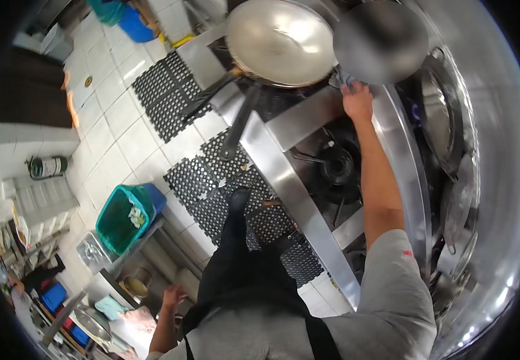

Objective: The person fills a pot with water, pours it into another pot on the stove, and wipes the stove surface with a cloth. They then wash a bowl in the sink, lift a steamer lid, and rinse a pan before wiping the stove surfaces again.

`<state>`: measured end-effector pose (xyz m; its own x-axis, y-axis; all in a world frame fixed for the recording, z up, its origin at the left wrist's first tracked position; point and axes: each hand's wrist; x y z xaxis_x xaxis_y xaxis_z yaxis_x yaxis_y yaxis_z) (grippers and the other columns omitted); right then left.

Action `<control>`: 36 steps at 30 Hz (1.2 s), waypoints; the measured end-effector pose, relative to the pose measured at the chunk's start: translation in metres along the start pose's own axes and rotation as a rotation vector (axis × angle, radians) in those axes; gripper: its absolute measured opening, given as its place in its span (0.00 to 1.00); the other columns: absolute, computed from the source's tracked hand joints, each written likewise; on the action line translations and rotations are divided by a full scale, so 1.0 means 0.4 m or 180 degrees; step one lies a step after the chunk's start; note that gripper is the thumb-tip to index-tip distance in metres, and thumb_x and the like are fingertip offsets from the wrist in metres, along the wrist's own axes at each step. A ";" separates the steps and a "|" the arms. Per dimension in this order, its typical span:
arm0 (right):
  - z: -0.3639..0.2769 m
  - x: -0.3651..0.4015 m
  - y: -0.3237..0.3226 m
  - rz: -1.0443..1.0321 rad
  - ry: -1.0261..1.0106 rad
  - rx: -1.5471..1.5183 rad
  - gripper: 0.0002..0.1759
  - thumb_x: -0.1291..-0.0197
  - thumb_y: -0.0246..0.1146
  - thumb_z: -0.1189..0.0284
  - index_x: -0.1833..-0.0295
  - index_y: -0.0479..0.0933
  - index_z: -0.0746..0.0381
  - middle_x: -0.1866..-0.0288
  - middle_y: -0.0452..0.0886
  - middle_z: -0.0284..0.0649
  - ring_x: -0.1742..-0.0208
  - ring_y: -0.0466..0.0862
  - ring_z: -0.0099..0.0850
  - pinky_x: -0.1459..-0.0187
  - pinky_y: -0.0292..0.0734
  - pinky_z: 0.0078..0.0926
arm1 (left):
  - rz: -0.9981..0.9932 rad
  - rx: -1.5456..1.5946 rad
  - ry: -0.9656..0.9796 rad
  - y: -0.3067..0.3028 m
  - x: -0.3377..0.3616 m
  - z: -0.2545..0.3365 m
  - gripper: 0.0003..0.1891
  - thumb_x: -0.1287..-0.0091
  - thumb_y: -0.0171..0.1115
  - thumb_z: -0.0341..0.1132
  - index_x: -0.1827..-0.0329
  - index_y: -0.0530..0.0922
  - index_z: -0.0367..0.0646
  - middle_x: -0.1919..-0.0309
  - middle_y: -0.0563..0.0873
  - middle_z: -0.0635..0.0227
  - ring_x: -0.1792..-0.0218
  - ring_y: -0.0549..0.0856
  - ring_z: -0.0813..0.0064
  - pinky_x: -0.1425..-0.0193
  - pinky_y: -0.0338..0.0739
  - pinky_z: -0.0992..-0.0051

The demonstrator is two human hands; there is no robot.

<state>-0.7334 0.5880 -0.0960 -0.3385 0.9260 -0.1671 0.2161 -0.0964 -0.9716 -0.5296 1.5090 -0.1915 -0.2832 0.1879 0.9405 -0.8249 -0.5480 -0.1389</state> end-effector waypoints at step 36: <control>0.113 1.402 -0.291 0.0108 0.1287 -0.0123 0.20 0.45 0.67 0.74 0.45 0.76 0.61 0.48 0.79 0.51 0.44 0.75 0.53 0.39 0.68 0.52 | -0.0342 -0.0075 0.0411 0.062 -0.207 0.405 0.23 0.28 0.66 0.52 0.39 0.77 0.47 0.54 0.84 0.73 0.58 0.86 0.75 0.58 0.78 0.74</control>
<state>-0.9900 1.1021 -0.0841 0.0553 0.9922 -0.1121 0.2578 -0.1227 -0.9584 -0.4472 1.3479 -0.2228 -0.2520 0.3485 0.9028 -0.8647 -0.5000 -0.0484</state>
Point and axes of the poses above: each hand's wrist, its own x-axis away from the middle knuckle, its own y-axis out of the palm, z = x × y
